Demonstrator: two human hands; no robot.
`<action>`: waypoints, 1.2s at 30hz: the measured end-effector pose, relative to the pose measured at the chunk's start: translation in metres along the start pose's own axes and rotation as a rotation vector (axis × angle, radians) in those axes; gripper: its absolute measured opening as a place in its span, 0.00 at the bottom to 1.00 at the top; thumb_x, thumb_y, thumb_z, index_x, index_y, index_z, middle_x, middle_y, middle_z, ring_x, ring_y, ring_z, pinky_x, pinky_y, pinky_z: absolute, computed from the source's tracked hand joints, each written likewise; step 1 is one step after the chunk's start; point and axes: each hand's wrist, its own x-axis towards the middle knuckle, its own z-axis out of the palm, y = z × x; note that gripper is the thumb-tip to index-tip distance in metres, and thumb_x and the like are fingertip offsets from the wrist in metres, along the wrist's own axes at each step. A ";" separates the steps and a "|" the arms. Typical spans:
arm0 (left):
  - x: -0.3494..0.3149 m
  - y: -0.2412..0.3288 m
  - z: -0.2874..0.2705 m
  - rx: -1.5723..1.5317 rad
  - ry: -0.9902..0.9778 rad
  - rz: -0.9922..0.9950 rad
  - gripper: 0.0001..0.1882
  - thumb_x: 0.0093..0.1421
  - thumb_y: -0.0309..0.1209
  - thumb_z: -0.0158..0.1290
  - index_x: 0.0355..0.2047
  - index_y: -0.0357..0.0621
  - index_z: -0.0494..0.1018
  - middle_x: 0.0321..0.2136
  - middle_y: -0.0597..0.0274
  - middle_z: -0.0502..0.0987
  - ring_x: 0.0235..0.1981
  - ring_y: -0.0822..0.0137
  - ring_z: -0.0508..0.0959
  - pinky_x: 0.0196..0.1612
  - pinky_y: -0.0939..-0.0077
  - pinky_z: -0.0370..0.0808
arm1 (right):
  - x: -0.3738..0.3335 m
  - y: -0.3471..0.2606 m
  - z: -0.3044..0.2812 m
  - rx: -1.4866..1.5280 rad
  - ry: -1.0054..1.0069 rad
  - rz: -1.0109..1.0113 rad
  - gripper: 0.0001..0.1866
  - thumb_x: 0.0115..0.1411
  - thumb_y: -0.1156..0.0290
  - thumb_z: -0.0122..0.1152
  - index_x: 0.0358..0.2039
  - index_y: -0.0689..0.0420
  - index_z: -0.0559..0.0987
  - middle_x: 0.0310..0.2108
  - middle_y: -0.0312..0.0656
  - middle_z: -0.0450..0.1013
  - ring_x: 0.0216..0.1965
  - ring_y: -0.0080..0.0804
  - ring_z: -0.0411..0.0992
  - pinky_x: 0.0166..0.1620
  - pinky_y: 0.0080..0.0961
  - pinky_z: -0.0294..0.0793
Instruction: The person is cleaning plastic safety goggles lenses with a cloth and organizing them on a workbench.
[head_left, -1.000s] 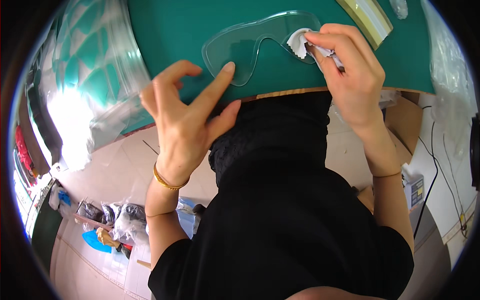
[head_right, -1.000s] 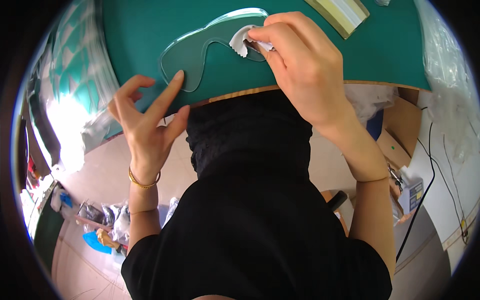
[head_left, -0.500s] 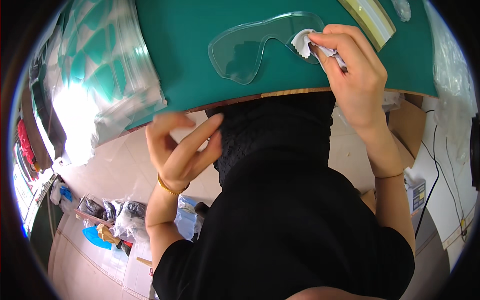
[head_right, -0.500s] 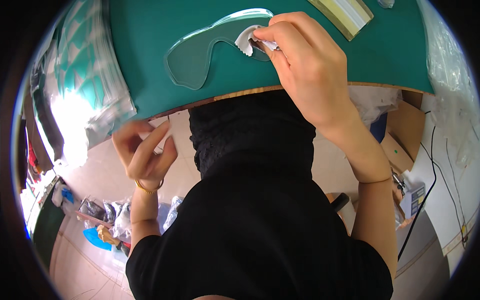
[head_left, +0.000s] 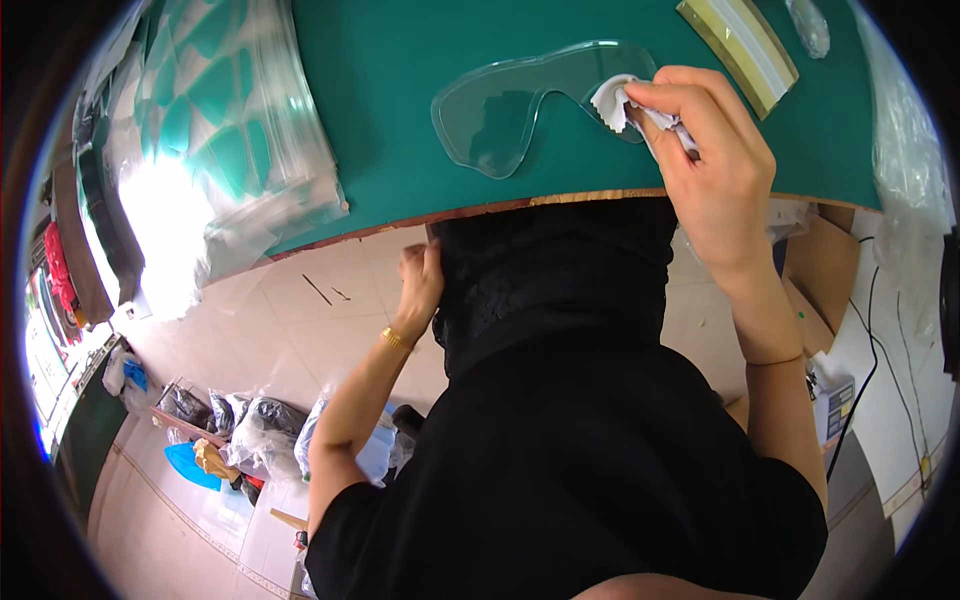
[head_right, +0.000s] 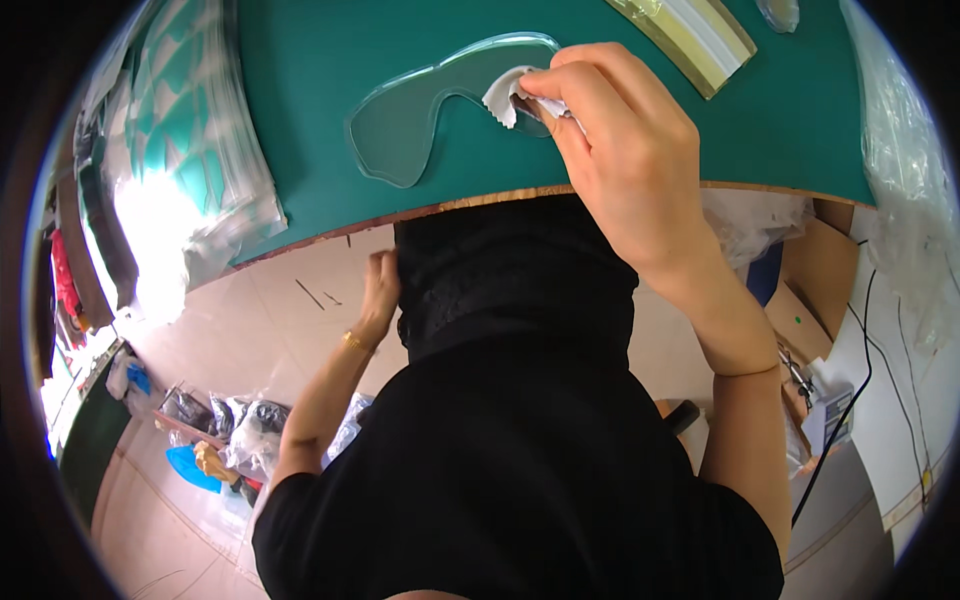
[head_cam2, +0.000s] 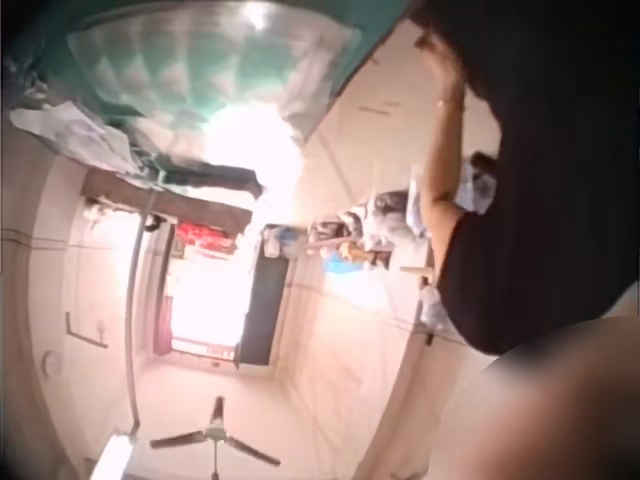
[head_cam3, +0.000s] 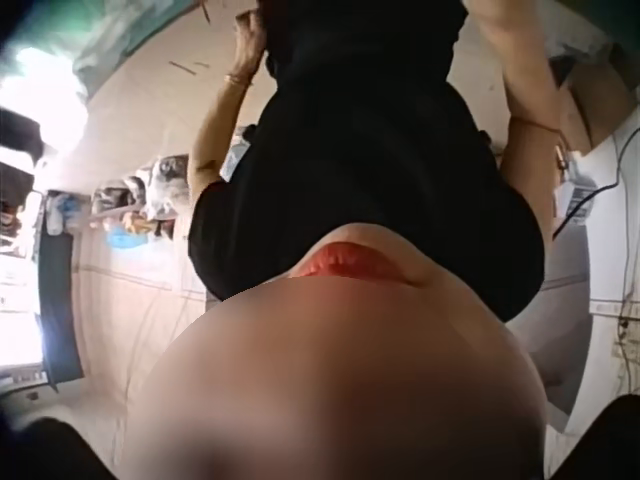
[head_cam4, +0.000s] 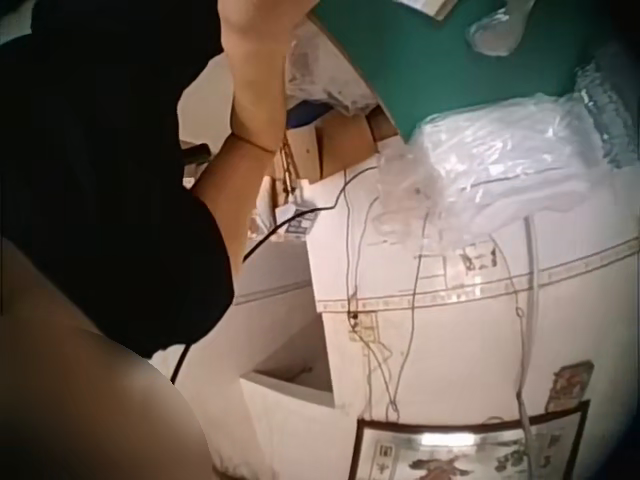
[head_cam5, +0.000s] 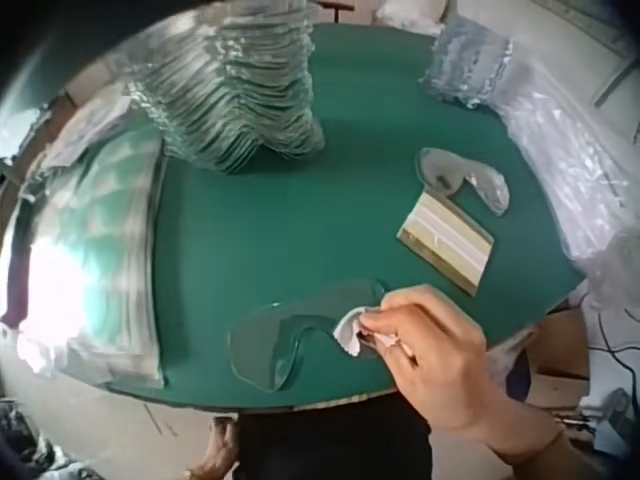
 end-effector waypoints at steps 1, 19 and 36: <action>-0.014 -0.006 -0.019 -0.038 -0.063 0.096 0.17 0.69 0.35 0.44 0.49 0.36 0.73 0.50 0.46 0.71 0.52 0.47 0.68 0.59 0.59 0.64 | -0.001 0.002 0.003 0.004 0.003 0.002 0.10 0.53 0.87 0.66 0.36 0.61 0.82 0.37 0.40 0.76 0.29 0.24 0.73 0.26 0.16 0.70; 0.007 0.221 -0.141 0.181 0.555 0.600 0.37 0.38 0.38 0.76 0.52 0.47 0.78 0.44 0.63 0.66 0.44 0.61 0.63 0.52 0.67 0.61 | 0.019 -0.022 -0.001 0.143 -0.142 -0.085 0.13 0.50 0.85 0.68 0.36 0.58 0.83 0.35 0.38 0.75 0.31 0.24 0.74 0.30 0.17 0.72; 0.010 0.223 -0.134 0.062 0.574 0.622 0.35 0.36 0.33 0.75 0.49 0.46 0.80 0.41 0.63 0.67 0.41 0.60 0.64 0.47 0.69 0.65 | 0.029 -0.046 0.062 0.172 -0.180 -0.365 0.09 0.48 0.80 0.66 0.31 0.62 0.77 0.33 0.40 0.70 0.33 0.34 0.73 0.33 0.25 0.74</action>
